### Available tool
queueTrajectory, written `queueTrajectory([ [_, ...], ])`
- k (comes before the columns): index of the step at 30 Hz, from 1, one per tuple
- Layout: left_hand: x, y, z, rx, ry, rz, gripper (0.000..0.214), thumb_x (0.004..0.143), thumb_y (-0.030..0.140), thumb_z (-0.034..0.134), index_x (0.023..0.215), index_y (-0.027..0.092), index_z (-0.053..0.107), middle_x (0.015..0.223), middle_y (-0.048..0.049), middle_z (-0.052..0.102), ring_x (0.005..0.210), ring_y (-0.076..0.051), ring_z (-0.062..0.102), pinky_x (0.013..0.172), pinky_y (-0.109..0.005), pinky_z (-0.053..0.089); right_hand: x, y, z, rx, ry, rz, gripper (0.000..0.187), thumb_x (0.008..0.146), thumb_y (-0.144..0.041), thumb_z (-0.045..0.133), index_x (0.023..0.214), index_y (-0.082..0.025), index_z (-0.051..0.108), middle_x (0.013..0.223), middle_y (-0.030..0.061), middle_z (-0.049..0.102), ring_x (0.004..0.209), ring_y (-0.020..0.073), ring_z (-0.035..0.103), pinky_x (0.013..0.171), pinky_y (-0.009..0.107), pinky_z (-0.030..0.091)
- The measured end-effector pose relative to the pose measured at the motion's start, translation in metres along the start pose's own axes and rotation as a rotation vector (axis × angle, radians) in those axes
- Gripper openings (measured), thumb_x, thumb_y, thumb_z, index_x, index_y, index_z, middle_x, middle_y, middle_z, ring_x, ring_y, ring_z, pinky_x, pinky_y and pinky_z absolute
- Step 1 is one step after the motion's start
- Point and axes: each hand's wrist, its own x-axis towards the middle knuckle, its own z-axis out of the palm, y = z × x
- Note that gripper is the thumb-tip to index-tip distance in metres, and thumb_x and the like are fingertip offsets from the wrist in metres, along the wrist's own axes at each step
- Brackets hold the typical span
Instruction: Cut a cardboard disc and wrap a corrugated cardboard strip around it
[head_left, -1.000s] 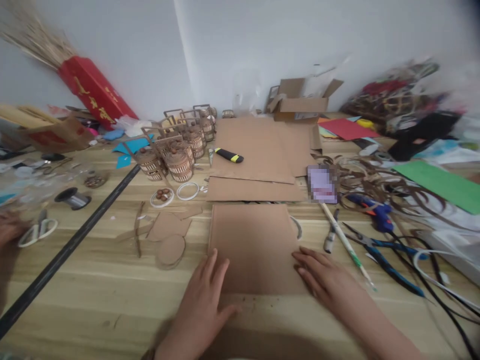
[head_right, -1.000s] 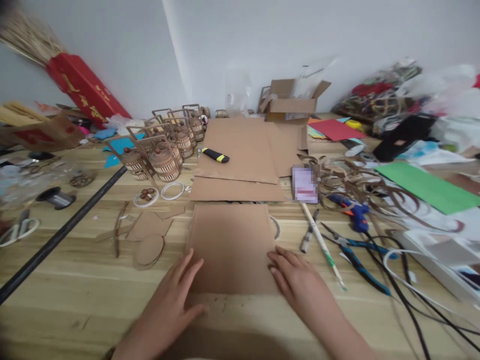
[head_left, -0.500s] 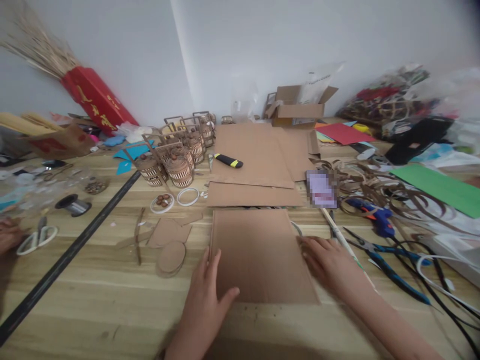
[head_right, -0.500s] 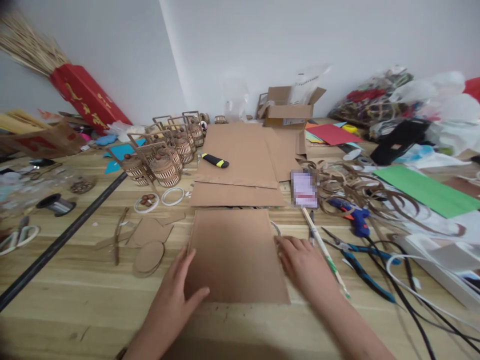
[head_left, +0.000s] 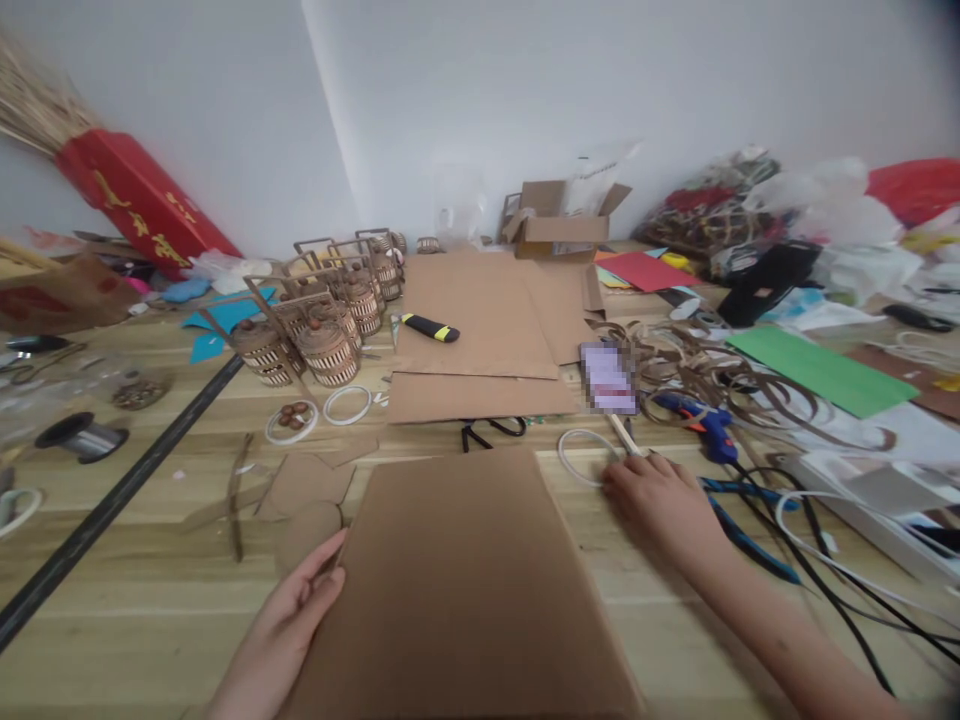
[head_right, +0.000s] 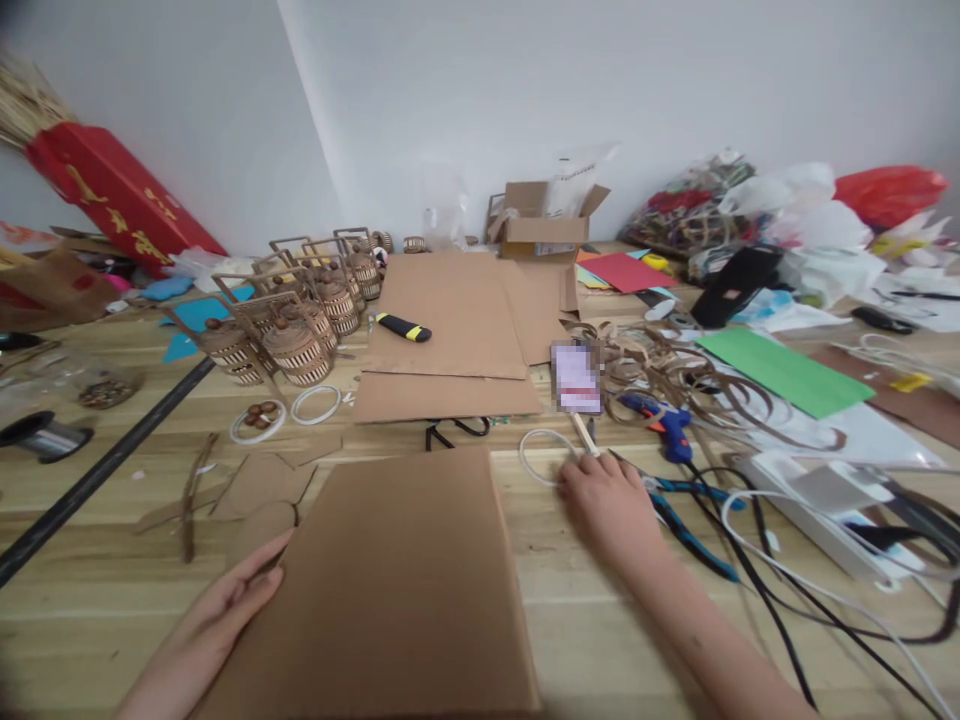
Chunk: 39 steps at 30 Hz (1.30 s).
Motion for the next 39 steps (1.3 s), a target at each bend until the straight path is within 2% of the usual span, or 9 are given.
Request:
queueTrajectory([
  [6, 0.008, -0.025, 0.013, 0.094, -0.1, 0.036, 0.095, 0.068, 0.067, 0.074, 0.145, 0.016, 0.05, 0.115, -0.013, 0.075, 0.113, -0.032, 0.068, 0.094, -0.039, 0.056, 0.01, 0.001, -0.009, 0.017, 0.038, 0.055, 0.022, 0.094, -0.013, 0.051, 0.102, -0.013, 0.072, 0.097, 0.0166, 0.072, 0.095, 0.0336, 0.063, 0.075, 0.04, 0.04],
  [9, 0.006, -0.031, 0.017, 0.247, -0.111, 0.133, 0.086, 0.077, 0.068, 0.062, 0.145, 0.016, 0.049, 0.116, -0.0128, 0.075, 0.115, -0.031, 0.068, 0.097, -0.042, 0.054, 0.015, -0.024, -0.02, 0.103, 0.032, -0.083, 0.025, 0.098, -0.021, 0.05, 0.113, -0.018, 0.07, 0.104, 0.012, 0.073, 0.099, 0.0282, 0.062, 0.081, 0.037, 0.042],
  [13, 0.0, -0.039, 0.015, 0.445, -0.095, 0.284, 0.071, 0.087, 0.059, 0.05, 0.144, 0.017, 0.049, 0.126, -0.013, 0.071, 0.121, -0.03, 0.065, 0.103, -0.043, 0.052, 0.043, -0.072, -0.034, 0.194, 0.004, -0.256, 0.024, 0.1, -0.026, 0.048, 0.103, -0.021, 0.072, 0.108, 0.0084, 0.072, 0.104, 0.0219, 0.063, 0.09, 0.031, 0.044],
  [19, -0.005, -0.063, 0.009, 0.682, -0.076, 0.412, 0.057, 0.095, 0.041, 0.041, 0.145, 0.014, 0.048, 0.138, -0.0145, 0.063, 0.131, -0.028, 0.057, 0.108, -0.043, 0.047, 0.091, -0.115, -0.032, 0.159, -0.054, -0.209, 0.022, 0.096, -0.032, 0.06, 0.104, -0.013, 0.069, 0.106, 0.0125, 0.071, 0.101, 0.0248, 0.066, 0.089, 0.04, 0.051],
  [26, -0.012, -0.078, 0.016, 0.973, -0.057, 0.623, 0.052, 0.095, 0.031, 0.051, 0.145, 0.02, 0.052, 0.147, -0.0164, 0.054, 0.135, -0.032, 0.052, 0.11, -0.052, 0.045, 0.096, -0.1, -0.023, 0.104, -0.075, -0.253, 0.024, 0.097, -0.032, 0.061, 0.114, -0.015, 0.064, 0.113, 0.0075, 0.067, 0.101, 0.0208, 0.066, 0.089, 0.042, 0.055],
  [30, -0.015, -0.077, 0.029, 1.22, -0.19, 0.746, 0.094, 0.062, 0.036, 0.089, 0.147, 0.028, 0.049, 0.165, -0.0187, 0.02, 0.148, -0.048, 0.022, 0.114, -0.066, 0.029, 0.098, -0.089, -0.02, 0.094, -0.064, -0.285, 0.022, 0.097, -0.03, 0.061, 0.113, -0.016, 0.065, 0.114, 0.0072, 0.067, 0.105, 0.0215, 0.064, 0.092, 0.043, 0.053],
  [32, -0.017, -0.07, 0.037, 1.305, -0.311, 0.753, 0.108, 0.051, 0.039, 0.095, 0.147, 0.032, 0.049, 0.164, -0.0184, 0.018, 0.148, -0.051, 0.015, 0.113, -0.07, 0.024, 0.099, -0.086, -0.02, 0.097, -0.059, -0.294, 0.018, 0.098, -0.026, 0.059, 0.111, -0.015, 0.065, 0.113, 0.007, 0.068, 0.106, 0.0215, 0.064, 0.093, 0.043, 0.052],
  [35, -0.02, -0.054, 0.047, 1.376, -0.442, 0.645, 0.1, 0.058, 0.037, 0.093, 0.147, 0.035, 0.048, 0.163, -0.0156, 0.024, 0.147, -0.052, 0.016, 0.111, -0.071, 0.028, 0.094, -0.083, -0.023, 0.115, -0.057, -0.31, 0.016, 0.096, -0.011, 0.054, 0.107, -0.013, 0.066, 0.109, 0.0098, 0.07, 0.106, 0.0217, 0.064, 0.093, 0.037, 0.048],
  [39, -0.021, -0.046, 0.051, 1.34, -0.439, 0.638, 0.075, 0.079, 0.031, 0.077, 0.148, 0.034, 0.047, 0.163, -0.0116, 0.026, 0.148, -0.048, 0.018, 0.111, -0.064, 0.036, 0.066, -0.076, -0.031, 0.137, -0.04, -0.312, 0.021, 0.097, -0.013, 0.047, 0.103, -0.013, 0.067, 0.108, 0.0138, 0.07, 0.106, 0.0254, 0.063, 0.092, 0.036, 0.044],
])
